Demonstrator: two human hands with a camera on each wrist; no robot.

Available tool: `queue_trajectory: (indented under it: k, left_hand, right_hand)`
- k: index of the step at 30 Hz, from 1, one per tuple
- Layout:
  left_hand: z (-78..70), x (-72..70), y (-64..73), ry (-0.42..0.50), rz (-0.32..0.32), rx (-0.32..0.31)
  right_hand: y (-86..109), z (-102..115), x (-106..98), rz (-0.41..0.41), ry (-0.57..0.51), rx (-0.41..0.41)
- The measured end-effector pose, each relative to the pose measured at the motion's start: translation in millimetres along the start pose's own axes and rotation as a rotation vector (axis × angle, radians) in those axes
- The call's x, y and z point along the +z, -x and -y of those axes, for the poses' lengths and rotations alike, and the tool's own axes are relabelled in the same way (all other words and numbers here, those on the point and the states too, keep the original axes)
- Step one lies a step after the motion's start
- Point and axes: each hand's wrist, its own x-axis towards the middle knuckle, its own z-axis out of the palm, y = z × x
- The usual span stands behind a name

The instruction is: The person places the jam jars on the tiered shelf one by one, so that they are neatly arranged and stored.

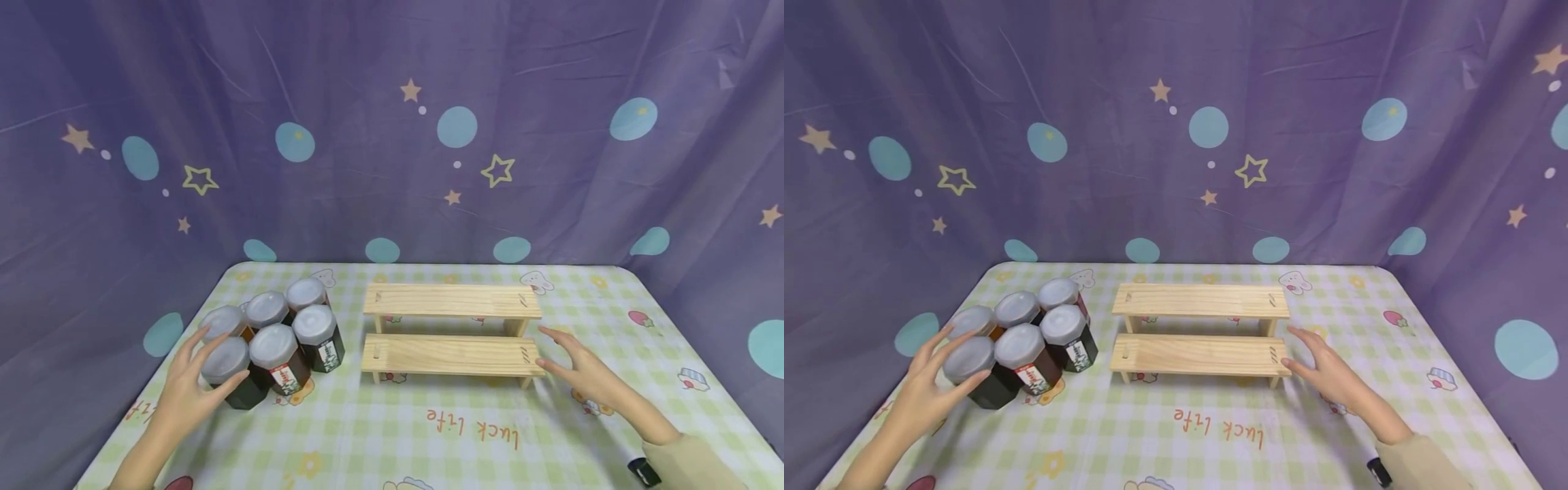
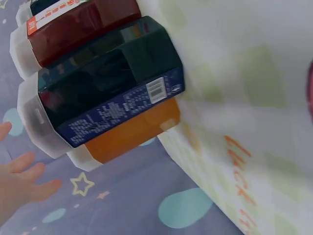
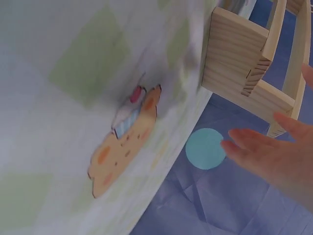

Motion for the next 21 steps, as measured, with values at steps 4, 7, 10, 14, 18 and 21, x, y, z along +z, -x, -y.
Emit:
queue_trajectory:
  k: [4, 7, 10, 14, 18, 21]
  left_hand:
    - [4.3, 0.7, 5.5, 0.008, -0.009, -0.048]
    - [6.9, 1.8, 8.7, 0.020, -0.012, -0.097]
    - [7.9, 2.7, 11.9, 0.044, -0.008, -0.144]
    - [7.3, 4.3, 15.3, 0.067, -0.012, -0.183]
    - [14.9, 9.1, 17.6, 0.109, -0.020, -0.215]
    - [40.1, 20.9, 21.2, 0.115, -0.032, -0.245]
  right_hand:
    - [-0.7, -2, 2, 0.011, -0.076, 0.016]
    - [-1.4, -1, 2, 0.035, -0.160, 0.033]
    - [-2.6, 0, 3, 0.054, -0.249, 0.051]
    - [-3.7, 2, 5, 0.061, -0.308, 0.086]
    - [-4.4, 1, 8, 0.055, -0.327, 0.106]
    - [-6.0, 0, 10, 0.033, -0.325, 0.092]
